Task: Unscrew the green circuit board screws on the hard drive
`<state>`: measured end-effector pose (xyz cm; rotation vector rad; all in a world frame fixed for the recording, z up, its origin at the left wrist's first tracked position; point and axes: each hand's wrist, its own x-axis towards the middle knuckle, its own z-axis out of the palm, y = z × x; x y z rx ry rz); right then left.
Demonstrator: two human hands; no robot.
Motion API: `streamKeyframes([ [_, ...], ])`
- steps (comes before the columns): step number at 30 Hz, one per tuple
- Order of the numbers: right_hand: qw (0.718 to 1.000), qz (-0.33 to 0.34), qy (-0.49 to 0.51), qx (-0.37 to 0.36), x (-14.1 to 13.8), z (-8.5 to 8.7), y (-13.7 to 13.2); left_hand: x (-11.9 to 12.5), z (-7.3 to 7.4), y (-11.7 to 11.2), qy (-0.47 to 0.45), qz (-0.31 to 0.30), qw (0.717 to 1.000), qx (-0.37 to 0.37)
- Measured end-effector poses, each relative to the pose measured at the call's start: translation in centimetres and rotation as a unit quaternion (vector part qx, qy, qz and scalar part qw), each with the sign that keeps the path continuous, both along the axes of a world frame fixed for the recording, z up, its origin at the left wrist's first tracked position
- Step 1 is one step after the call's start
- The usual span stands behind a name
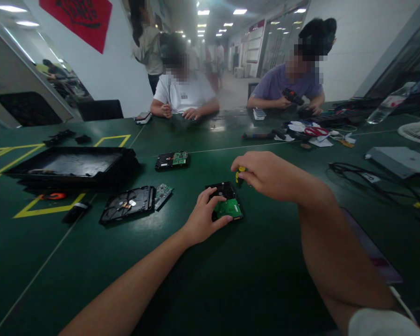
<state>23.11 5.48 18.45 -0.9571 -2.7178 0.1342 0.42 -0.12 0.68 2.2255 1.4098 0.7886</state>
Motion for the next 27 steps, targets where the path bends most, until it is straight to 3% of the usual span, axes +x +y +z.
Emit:
streamKeyframes([
  [11, 0.999, -0.027, -0.004, 0.024, -1.1, -0.1, -0.8, 0.2, 0.4, -0.2, 0.002, 0.000, 1.000, -0.005],
  [23, 0.998, 0.060, 0.018, -0.033, -1.4, -0.5, -0.6, 0.2, 0.4, -0.1, 0.001, 0.001, 1.000, -0.003],
  [27, 0.999, 0.024, 0.016, -0.017, -1.5, -0.4, -0.7, 0.2, 0.3, -0.1, -0.003, 0.001, 1.000, -0.007],
])
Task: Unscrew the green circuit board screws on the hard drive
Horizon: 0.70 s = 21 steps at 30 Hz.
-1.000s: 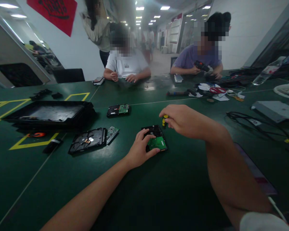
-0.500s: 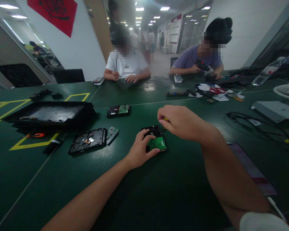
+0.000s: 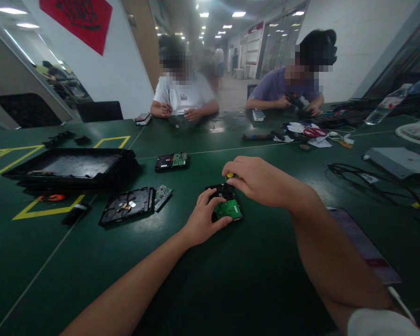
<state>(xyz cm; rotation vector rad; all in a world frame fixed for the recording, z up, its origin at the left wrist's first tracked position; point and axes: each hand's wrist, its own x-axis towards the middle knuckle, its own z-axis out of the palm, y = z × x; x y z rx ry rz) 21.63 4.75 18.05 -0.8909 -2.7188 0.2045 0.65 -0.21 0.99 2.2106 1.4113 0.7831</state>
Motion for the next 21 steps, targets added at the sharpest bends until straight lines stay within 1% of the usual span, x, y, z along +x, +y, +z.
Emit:
streamKeyframes([
  [4, 0.999, -0.043, -0.002, 0.033, -0.14, 0.07, -0.12, 0.00, 0.12, -0.05, 0.000, 0.002, 1.000, 0.000],
  [8, 0.998, -0.051, -0.010, 0.047, -0.27, 0.08, -0.20, -0.03, 0.12, -0.06, 0.002, 0.001, 1.000, -0.001],
  [12, 0.999, -0.036, -0.021, 0.035, -0.17, -0.04, -0.07, -0.04, 0.02, -0.05, 0.003, 0.001, 1.000, 0.001],
  [17, 1.000, -0.006, -0.008, 0.024, 0.06, -0.43, 0.25, -0.03, 0.12, -0.01, 0.006, -0.001, 1.000, 0.003],
  [21, 1.000, -0.007, 0.002, 0.017, 0.17, -0.36, 0.26, 0.00, 0.17, 0.00, 0.009, -0.002, 1.000, 0.003],
])
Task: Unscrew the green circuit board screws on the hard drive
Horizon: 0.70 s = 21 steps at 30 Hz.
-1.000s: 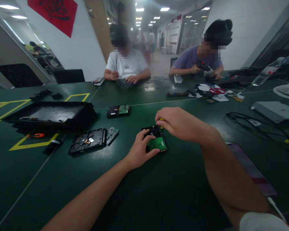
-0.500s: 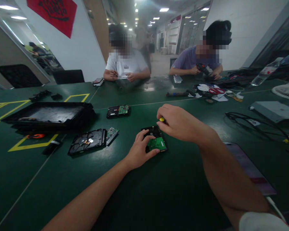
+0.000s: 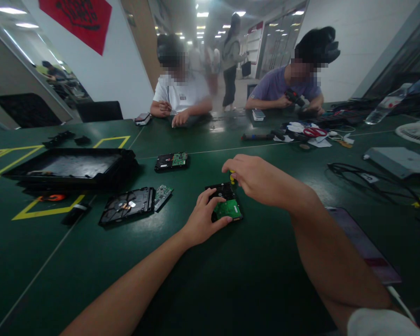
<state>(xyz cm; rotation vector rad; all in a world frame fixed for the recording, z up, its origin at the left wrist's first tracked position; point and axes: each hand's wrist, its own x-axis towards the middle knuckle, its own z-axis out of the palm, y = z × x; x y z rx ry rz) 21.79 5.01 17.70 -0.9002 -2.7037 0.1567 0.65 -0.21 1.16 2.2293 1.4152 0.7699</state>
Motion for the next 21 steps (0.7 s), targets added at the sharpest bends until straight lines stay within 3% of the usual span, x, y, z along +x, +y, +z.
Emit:
streamKeyframes([
  [13, 0.998, -0.043, -0.026, 0.035, -0.03, 0.29, -0.39, 0.01, -0.01, -0.13, -0.008, 0.002, 1.000, -0.001],
  [21, 1.000, 0.001, -0.008, 0.013, -0.01, 0.20, -0.17, -0.08, -0.29, 0.06, -0.002, 0.000, 1.000, 0.000],
])
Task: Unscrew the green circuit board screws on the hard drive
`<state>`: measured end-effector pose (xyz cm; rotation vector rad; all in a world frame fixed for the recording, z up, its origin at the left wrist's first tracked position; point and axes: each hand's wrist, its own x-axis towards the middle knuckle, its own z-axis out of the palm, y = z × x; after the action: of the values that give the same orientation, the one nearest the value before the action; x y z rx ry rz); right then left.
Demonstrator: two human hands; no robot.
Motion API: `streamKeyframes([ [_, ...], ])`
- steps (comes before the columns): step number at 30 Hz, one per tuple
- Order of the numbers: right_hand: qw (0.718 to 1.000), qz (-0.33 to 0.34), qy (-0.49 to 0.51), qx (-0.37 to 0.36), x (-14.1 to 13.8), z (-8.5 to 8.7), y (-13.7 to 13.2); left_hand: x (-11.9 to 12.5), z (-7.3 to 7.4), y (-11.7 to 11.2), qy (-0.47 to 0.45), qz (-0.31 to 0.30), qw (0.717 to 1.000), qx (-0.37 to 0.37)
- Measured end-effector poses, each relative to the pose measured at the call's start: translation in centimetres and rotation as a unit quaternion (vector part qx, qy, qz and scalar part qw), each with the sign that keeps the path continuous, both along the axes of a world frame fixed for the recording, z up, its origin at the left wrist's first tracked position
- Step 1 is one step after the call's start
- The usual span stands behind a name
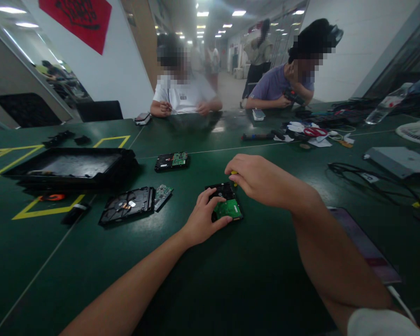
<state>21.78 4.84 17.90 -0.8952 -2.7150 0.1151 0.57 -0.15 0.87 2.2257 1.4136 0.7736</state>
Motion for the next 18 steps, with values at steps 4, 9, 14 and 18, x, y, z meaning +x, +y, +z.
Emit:
streamKeyframes([
  [4, 1.000, 0.011, -0.002, -0.004, 0.10, 0.00, -0.12, -0.02, -0.01, -0.02, 0.002, 0.002, 1.000, -0.002],
  [9, 1.000, -0.017, -0.006, -0.006, 0.26, 0.19, -0.14, -0.03, -0.06, -0.04, 0.001, 0.002, 1.000, 0.003],
  [14, 0.999, -0.040, -0.012, 0.012, 0.00, 0.37, -0.39, -0.06, -0.18, 0.02, 0.001, 0.003, 1.000, 0.001],
  [18, 0.999, -0.037, -0.020, 0.021, -0.11, 0.37, -0.43, -0.03, -0.16, -0.02, -0.002, 0.002, 1.000, 0.004],
])
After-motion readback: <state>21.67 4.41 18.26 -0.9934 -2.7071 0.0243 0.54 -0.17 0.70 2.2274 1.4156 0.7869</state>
